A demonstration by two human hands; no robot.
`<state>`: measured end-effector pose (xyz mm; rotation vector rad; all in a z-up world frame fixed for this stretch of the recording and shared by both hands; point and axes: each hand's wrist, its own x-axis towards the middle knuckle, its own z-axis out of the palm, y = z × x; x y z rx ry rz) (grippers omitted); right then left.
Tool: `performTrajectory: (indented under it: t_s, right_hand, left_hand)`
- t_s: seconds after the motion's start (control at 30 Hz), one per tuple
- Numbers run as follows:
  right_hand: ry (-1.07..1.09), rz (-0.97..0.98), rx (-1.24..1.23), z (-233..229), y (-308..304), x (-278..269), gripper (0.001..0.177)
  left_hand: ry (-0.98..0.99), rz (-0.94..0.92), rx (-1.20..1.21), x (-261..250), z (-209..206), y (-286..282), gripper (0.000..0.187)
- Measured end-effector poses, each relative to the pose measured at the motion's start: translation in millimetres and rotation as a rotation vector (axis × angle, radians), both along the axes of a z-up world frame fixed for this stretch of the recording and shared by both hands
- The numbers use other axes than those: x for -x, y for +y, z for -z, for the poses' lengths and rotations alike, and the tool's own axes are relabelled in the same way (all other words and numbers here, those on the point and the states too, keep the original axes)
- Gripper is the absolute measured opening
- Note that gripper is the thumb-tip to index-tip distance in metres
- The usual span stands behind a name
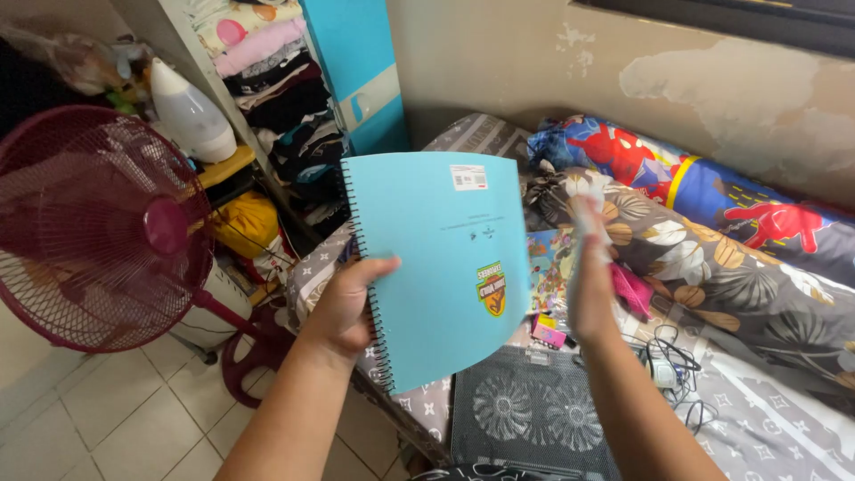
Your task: The person wipes a laptop cooling pad and several books with a white cloth, then places them on a drawer unit. The person also wipes a certificate and places it on the stack. The person repeatedly wipes the cooling pad and places it on the stack.
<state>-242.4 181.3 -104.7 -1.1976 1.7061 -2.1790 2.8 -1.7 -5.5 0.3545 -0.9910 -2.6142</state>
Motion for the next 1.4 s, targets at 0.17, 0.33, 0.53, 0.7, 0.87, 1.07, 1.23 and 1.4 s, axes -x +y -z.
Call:
performTrajectory:
  t_s: [0.17, 0.33, 0.53, 0.7, 0.87, 1.07, 1.23, 1.4]
  right_hand:
    - [0.495, -0.111, -0.282, -50.7, -38.7, -100.4, 0.066]
    - [0.952, 0.012, -0.512, -98.4, -50.6, -130.8, 0.059]
    - [0.702, 0.026, -0.46, -67.8, -57.6, -83.3, 0.061]
    - [-0.5, -0.635, -0.248, 8.1, -65.5, -41.7, 0.079]
    - [-0.936, -0.573, -0.393, 85.2, -59.9, -54.4, 0.072]
    - [-0.822, -0.521, -0.58, 103.9, -33.9, -43.6, 0.067]
    - [-0.116, -0.363, -0.178, 11.6, -33.4, -96.5, 0.073]
    - [0.433, -0.139, -0.068, -14.8, -21.7, -133.6, 0.076]
  left_hand:
    - [0.003, 0.133, 0.096, 13.5, 41.0, 3.8, 0.059]
    - [-0.019, 0.142, 0.053, 11.3, 42.3, 16.1, 0.067]
    - [-0.039, 0.086, 0.028, -13.4, 36.2, 3.2, 0.068]
    - [0.077, 0.216, 0.086, -35.0, 31.2, -13.0, 0.054]
    - [0.073, 0.116, 0.099, -45.8, 12.7, -17.8, 0.051]
    - [0.087, -0.06, 0.172, -54.8, -10.6, -10.4, 0.055]
    - [0.034, -0.061, 0.339, -33.5, -10.6, 29.1, 0.057]
    - [-0.01, -0.148, 0.287, -26.9, -1.6, 57.7, 0.056]
